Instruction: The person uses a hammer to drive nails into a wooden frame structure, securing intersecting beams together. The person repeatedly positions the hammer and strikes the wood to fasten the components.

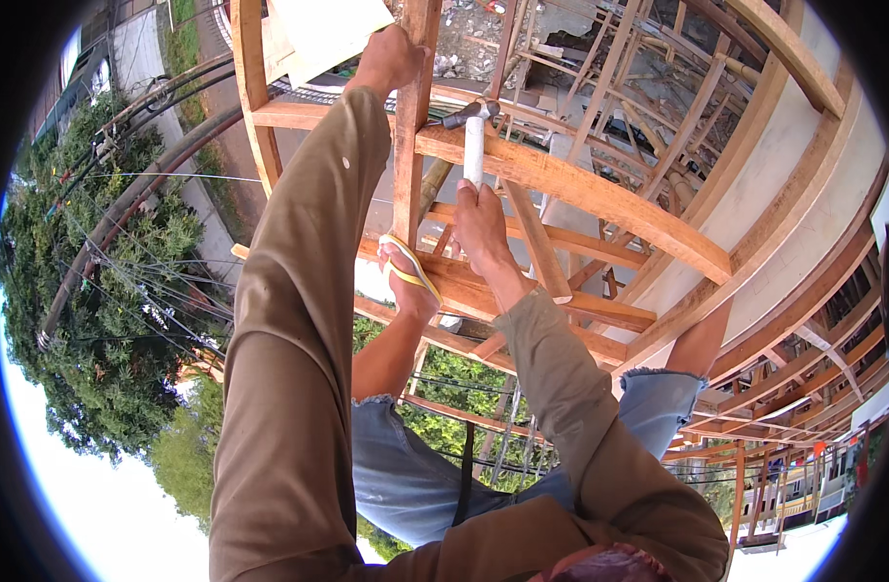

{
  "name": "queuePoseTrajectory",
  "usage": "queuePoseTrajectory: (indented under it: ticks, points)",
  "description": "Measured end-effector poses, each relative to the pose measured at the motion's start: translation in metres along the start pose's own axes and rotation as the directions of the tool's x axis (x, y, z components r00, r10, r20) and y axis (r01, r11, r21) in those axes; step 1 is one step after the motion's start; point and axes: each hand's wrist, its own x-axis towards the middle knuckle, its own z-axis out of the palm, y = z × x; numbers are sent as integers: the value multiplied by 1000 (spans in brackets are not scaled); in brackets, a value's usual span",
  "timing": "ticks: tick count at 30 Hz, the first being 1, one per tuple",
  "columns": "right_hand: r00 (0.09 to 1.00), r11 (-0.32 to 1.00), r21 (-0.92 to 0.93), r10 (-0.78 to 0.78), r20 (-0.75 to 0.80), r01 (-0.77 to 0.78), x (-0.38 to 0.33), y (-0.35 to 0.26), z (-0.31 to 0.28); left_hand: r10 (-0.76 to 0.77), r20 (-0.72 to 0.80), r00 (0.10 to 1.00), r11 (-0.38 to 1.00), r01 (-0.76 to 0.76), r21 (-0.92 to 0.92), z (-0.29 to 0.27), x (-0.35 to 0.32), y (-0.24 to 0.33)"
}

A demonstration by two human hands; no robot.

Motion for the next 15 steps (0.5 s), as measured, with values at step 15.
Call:
queuePoseTrajectory:
  ticks: [15]
  points:
    - [844, 910, -106, -412, -345, 401, 39, 62, 22, 18, 43, 999, 1000, -18, 11, 7, 3, -1]
